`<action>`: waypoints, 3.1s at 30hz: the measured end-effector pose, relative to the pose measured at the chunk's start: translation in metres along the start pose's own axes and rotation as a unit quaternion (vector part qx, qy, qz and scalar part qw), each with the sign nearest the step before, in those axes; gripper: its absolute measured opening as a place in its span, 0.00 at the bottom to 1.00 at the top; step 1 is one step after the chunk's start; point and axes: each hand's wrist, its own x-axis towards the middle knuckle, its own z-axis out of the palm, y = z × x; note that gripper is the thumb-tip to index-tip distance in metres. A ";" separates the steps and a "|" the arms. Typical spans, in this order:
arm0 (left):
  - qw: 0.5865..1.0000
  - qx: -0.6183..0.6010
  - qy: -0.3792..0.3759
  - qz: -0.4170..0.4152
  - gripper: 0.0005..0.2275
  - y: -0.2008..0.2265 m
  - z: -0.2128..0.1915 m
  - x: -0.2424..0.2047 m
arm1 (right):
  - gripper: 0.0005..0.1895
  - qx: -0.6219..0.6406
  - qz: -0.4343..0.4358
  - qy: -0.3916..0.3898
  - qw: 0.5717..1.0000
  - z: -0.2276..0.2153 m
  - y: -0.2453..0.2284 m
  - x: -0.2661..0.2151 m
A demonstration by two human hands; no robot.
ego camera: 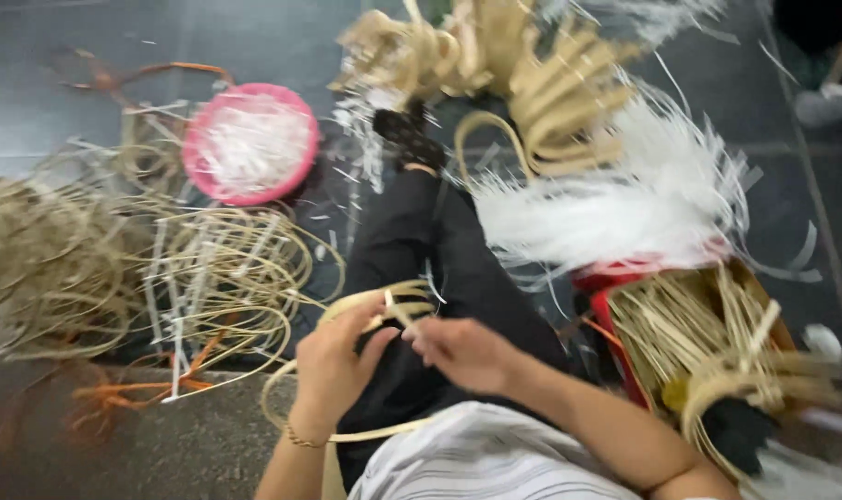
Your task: The person constructs a frame by binding curved bamboo strips together with white plastic ties, tightening them by hand and trimming the excess with shears.
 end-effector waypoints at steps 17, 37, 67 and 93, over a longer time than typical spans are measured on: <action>0.980 -0.100 -0.143 -0.091 0.12 -0.011 -0.020 0.008 | 0.14 -0.147 -0.122 -0.061 0.980 -0.003 -0.022 0.003; 0.981 -0.034 -0.164 0.102 0.17 0.003 0.021 -0.007 | 0.16 0.567 0.028 0.064 0.821 -0.023 0.011 0.043; 0.977 -0.207 0.025 -0.039 0.06 -0.050 -0.058 -0.024 | 0.12 0.163 0.080 -0.107 0.977 -0.010 0.021 -0.013; 0.952 -0.248 -0.168 -0.057 0.07 -0.016 0.012 0.018 | 0.16 0.038 0.147 -0.187 0.971 0.014 0.021 0.004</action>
